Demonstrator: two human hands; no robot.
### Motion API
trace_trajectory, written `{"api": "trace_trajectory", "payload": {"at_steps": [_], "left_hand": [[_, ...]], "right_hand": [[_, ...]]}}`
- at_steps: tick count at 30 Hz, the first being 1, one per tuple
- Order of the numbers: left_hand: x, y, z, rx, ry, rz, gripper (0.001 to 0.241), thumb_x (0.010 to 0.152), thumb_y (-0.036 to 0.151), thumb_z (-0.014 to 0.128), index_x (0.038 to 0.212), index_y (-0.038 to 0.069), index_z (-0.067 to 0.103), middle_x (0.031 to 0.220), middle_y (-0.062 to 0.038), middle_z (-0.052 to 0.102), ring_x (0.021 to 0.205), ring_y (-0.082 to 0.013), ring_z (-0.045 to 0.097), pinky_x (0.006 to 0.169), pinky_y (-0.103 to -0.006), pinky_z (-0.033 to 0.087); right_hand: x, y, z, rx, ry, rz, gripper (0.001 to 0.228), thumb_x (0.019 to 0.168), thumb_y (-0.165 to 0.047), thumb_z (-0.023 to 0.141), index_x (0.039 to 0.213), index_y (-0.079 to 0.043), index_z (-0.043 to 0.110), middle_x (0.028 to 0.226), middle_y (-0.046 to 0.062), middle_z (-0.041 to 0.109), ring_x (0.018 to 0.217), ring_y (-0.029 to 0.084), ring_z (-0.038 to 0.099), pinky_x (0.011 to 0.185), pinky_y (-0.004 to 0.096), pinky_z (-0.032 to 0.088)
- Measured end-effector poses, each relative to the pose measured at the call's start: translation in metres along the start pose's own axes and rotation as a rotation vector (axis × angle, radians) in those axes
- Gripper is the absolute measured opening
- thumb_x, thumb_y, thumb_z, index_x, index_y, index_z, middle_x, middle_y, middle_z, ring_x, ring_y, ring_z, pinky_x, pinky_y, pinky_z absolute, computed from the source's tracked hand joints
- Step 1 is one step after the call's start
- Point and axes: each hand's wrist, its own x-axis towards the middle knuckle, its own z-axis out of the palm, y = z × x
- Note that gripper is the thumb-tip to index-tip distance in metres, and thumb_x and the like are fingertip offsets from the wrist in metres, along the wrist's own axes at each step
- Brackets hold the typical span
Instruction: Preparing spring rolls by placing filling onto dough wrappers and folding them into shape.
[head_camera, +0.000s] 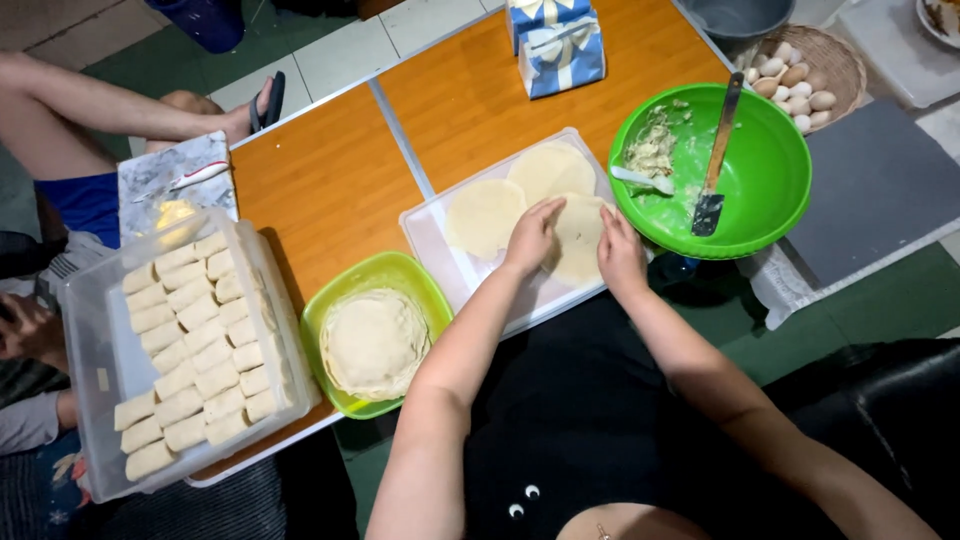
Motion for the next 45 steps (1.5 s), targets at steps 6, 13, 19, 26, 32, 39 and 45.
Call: {"api": "trace_trajectory", "payload": {"at_steps": [6, 13, 19, 26, 32, 39, 45], "left_hand": [[0.007, -0.008, 0.012, 0.257, -0.087, 0.025, 0.055, 0.091, -0.003, 0.051, 0.142, 0.012, 0.059, 0.147, -0.018, 0.056, 0.135, -0.0356, 0.054, 0.112, -0.0414, 0.044], [0.015, 0.013, -0.007, 0.353, -0.19, 0.082, 0.073, 0.083, -0.004, 0.052, 0.152, 0.02, 0.048, 0.157, -0.008, 0.048, 0.139, -0.0304, 0.051, 0.109, -0.0389, 0.046], [0.017, -0.001, 0.0, 0.479, -0.27, 0.086, 0.085, 0.08, -0.005, 0.052, 0.158, 0.022, 0.031, 0.166, -0.005, 0.034, 0.141, -0.0295, 0.046, 0.108, -0.0375, 0.047], [0.006, 0.004, -0.001, 0.532, -0.139, 0.117, 0.074, 0.084, -0.002, 0.052, 0.155, 0.011, 0.036, 0.164, -0.015, 0.035, 0.143, -0.0335, 0.045, 0.1, -0.0417, 0.053], [-0.031, 0.022, -0.003, 0.598, 0.047, 0.092, 0.03, 0.086, 0.009, 0.058, 0.115, 0.004, 0.064, 0.136, -0.021, 0.057, 0.118, -0.0384, 0.059, 0.091, -0.0479, 0.054], [-0.077, 0.021, 0.01, 0.601, -0.254, 0.347, 0.018, 0.089, 0.011, 0.059, 0.104, 0.005, 0.065, 0.109, -0.014, 0.064, 0.108, -0.0334, 0.064, 0.093, -0.045, 0.053], [-0.097, 0.018, 0.0, 0.778, -0.143, 0.312, 0.039, 0.088, 0.015, 0.057, 0.125, 0.008, 0.064, 0.134, -0.02, 0.062, 0.121, -0.0394, 0.059, 0.099, -0.0509, 0.049]], "right_hand": [[-0.002, 0.015, 0.016, -0.221, -0.181, 0.106, 0.056, 0.094, -0.001, 0.054, 0.149, -0.003, 0.05, 0.152, 0.028, 0.048, 0.131, 0.047, 0.051, 0.107, 0.049, 0.046], [-0.002, 0.018, 0.013, -0.152, -0.138, -0.006, 0.055, 0.096, 0.0, 0.052, 0.151, 0.0, 0.048, 0.155, 0.026, 0.047, 0.137, 0.046, 0.051, 0.112, 0.049, 0.045], [0.001, 0.011, 0.009, -0.276, -0.257, 0.101, 0.059, 0.089, -0.002, 0.056, 0.147, -0.007, 0.054, 0.156, 0.026, 0.044, 0.134, 0.046, 0.05, 0.106, 0.048, 0.046], [0.003, -0.003, -0.003, -0.34, -0.288, 0.113, 0.058, 0.088, -0.011, 0.06, 0.146, -0.014, 0.057, 0.156, 0.023, 0.044, 0.133, 0.046, 0.05, 0.104, 0.051, 0.047], [0.004, -0.033, -0.017, -0.434, -0.273, 0.027, 0.055, 0.087, -0.014, 0.062, 0.142, -0.011, 0.059, 0.152, 0.023, 0.05, 0.131, 0.043, 0.053, 0.101, 0.053, 0.047], [0.052, -0.003, 0.043, -0.396, -0.173, -0.325, 0.052, 0.084, -0.003, 0.054, 0.135, 0.002, 0.061, 0.136, 0.022, 0.064, 0.126, 0.038, 0.061, 0.103, 0.046, 0.047], [0.076, -0.006, 0.053, -0.359, -0.327, -0.176, 0.028, 0.091, -0.007, 0.058, 0.116, -0.003, 0.07, 0.104, 0.021, 0.069, 0.103, 0.04, 0.063, 0.09, 0.051, 0.05]]}}
